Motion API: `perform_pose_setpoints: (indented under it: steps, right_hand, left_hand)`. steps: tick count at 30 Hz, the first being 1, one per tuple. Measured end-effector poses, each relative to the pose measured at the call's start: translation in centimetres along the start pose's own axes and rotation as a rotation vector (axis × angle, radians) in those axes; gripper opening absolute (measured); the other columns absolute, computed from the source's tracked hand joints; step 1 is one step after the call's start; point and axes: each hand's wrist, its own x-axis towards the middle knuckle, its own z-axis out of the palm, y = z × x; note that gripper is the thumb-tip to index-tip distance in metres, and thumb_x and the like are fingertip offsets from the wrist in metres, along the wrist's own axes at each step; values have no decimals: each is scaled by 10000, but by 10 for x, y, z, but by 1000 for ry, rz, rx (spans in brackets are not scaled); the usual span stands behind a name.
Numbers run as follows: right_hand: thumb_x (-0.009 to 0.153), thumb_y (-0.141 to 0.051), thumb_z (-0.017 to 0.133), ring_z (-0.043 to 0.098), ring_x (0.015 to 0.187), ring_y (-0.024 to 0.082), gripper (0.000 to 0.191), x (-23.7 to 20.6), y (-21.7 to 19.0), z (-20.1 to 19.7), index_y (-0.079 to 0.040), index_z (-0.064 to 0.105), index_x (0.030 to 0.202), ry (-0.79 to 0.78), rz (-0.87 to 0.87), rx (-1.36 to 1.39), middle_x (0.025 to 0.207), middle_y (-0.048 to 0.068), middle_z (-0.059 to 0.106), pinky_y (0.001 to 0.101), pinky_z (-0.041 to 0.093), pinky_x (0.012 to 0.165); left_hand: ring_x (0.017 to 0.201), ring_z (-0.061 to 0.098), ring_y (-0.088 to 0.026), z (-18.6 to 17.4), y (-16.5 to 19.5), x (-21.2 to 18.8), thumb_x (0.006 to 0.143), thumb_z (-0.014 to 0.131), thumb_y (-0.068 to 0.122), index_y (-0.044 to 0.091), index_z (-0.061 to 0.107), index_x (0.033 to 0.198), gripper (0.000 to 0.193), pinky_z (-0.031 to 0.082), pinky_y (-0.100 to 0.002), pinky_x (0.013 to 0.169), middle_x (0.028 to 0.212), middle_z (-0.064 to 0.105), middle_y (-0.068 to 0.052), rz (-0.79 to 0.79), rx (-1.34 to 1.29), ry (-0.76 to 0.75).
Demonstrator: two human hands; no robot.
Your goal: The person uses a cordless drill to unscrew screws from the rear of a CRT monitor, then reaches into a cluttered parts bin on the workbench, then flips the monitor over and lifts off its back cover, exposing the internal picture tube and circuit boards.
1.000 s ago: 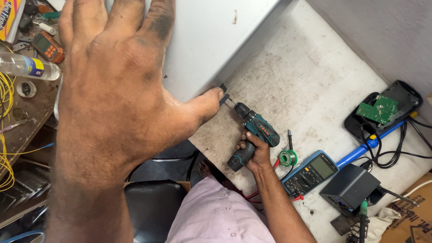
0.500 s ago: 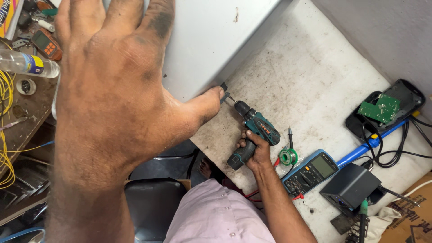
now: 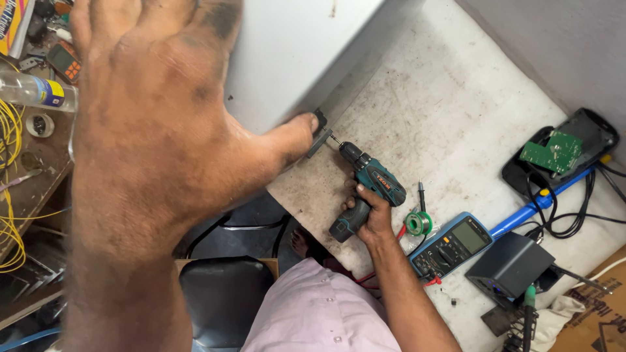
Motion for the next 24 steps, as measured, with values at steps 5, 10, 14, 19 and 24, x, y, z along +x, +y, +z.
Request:
perform_pose_setpoints:
  steps: [5, 10, 14, 19, 24]
  right_hand:
    - [875, -131, 721, 608, 657, 166, 391, 0, 5, -15, -9, 630, 1236, -54, -13, 52, 857, 66, 624, 372, 550, 667]
    - [861, -125, 725, 620, 646, 179, 394, -1, 7, -24, -18, 630, 1228, -17, -13, 54, 910, 76, 660, 389, 566, 655]
    - [842, -129, 715, 625, 648, 163, 407, -2, 8, -27, -14, 631, 1224, -36, -36, 45, 1052, 131, 735, 372, 567, 644]
    - [856, -125, 721, 632, 659, 174, 403, -2, 10, -35, -12, 614, 1228, -24, -24, 47, 1083, 159, 725, 370, 572, 652]
    - [850, -141, 714, 639, 657, 169, 440, -3, 9, -41, 5, 624, 1255, -38, -36, 31, 1095, 174, 733, 356, 586, 657]
  left_hand:
    - [967, 631, -373, 2, 7, -5, 806, 950, 490, -7, 675, 1285, 743, 402, -574, 1005, 919, 666, -157, 45, 84, -14]
    - [919, 657, -359, 7, 5, -18, 816, 914, 489, 5, 695, 1194, 652, 482, -506, 897, 962, 689, -168, 103, 178, -22]
    - [878, 687, -311, -1, 29, -19, 908, 884, 503, 16, 703, 1183, 587, 553, -424, 797, 971, 705, -149, 104, 200, 1]
    - [746, 712, -158, 27, 127, -89, 857, 720, 139, 114, 640, 790, 108, 597, -349, 740, 792, 696, -29, -165, -649, 116]
    - [797, 685, -192, 233, 128, -142, 976, 655, 232, 30, 638, 992, 204, 612, -354, 754, 930, 684, -73, -1474, -1635, 48]
